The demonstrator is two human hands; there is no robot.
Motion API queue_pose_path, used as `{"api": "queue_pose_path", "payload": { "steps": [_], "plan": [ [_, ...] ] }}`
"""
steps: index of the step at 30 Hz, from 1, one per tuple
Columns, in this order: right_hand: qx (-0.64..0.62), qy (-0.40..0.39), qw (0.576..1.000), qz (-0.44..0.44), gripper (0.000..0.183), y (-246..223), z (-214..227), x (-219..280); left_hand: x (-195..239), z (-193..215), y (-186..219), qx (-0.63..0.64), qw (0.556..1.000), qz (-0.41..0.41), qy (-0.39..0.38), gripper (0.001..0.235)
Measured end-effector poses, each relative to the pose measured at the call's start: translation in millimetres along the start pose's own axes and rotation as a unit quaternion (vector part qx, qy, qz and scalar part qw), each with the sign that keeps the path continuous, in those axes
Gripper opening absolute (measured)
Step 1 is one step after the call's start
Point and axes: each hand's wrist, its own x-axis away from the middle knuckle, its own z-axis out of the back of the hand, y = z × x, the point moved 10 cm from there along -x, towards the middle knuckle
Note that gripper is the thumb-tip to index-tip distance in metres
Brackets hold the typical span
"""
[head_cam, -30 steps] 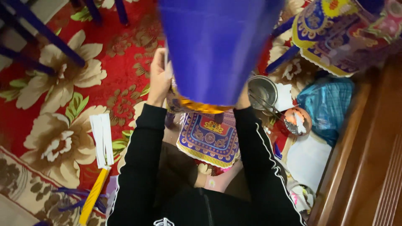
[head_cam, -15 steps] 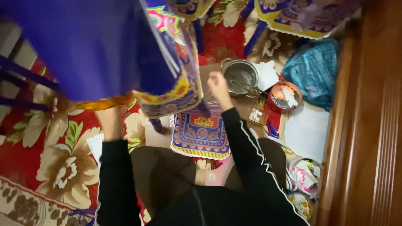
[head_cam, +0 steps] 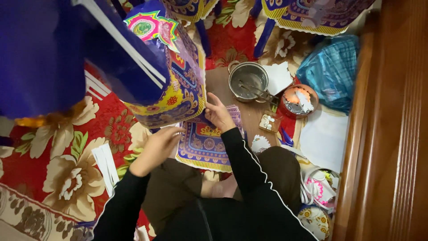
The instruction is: Decorating paper-mâché horses with patterned paper and glue.
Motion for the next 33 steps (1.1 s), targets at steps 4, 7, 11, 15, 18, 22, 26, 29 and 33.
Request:
{"api": "queue_pose_path", "payload": {
  "steps": [4, 7, 11, 15, 18, 22, 26, 29, 33],
  "plan": [
    [0.003, -0.012, 1.000, -0.002, 0.062, -1.0, -5.4, 7.1, -24.8, -1.8, 91.2, -0.199, 0.942, -0.257, 0.078, 0.027],
    [0.008, -0.022, 1.000, 0.004, 0.061, -2.0, -4.8, 5.7, -47.2, 3.1, 120.4, -0.411, 0.862, -0.259, 0.146, 0.036],
    [0.007, -0.047, 0.999, 0.001, 0.061, 3.6, 4.6, -3.7, -76.2, 15.0, 126.8, -0.622, 0.766, -0.106, 0.121, 0.061],
    [0.023, -0.030, 0.999, 0.007, 0.062, -4.5, -12.0, 10.8, -87.2, -5.7, 105.2, -0.658, 0.745, -0.062, 0.091, 0.065],
    [0.022, -0.035, 0.999, 0.013, 0.063, -2.8, -10.2, 9.2, -97.9, -47.0, 70.0, -0.708, 0.704, -0.050, 0.039, 0.066],
    [0.041, -0.019, 0.999, 0.023, 0.063, -1.2, -2.1, 6.7, -96.9, -109.2, 27.2, -0.682, 0.725, -0.101, 0.008, 0.060],
    [0.191, 0.071, 0.978, 0.043, 0.054, -27.9, 20.0, 14.3, -58.5, -163.8, 6.7, -0.469, 0.838, -0.270, -0.062, 0.040],
    [0.360, 0.090, 0.906, 0.203, 0.055, -72.7, 66.7, -5.3, -27.1, -156.6, -78.3, -0.184, 0.956, -0.068, -0.216, 0.027],
    [0.484, 0.204, 0.839, 0.141, 0.061, -101.8, 93.2, -26.4, 6.9, -117.9, -227.0, -0.214, 0.967, 0.033, -0.133, 0.024]
  ]
}}
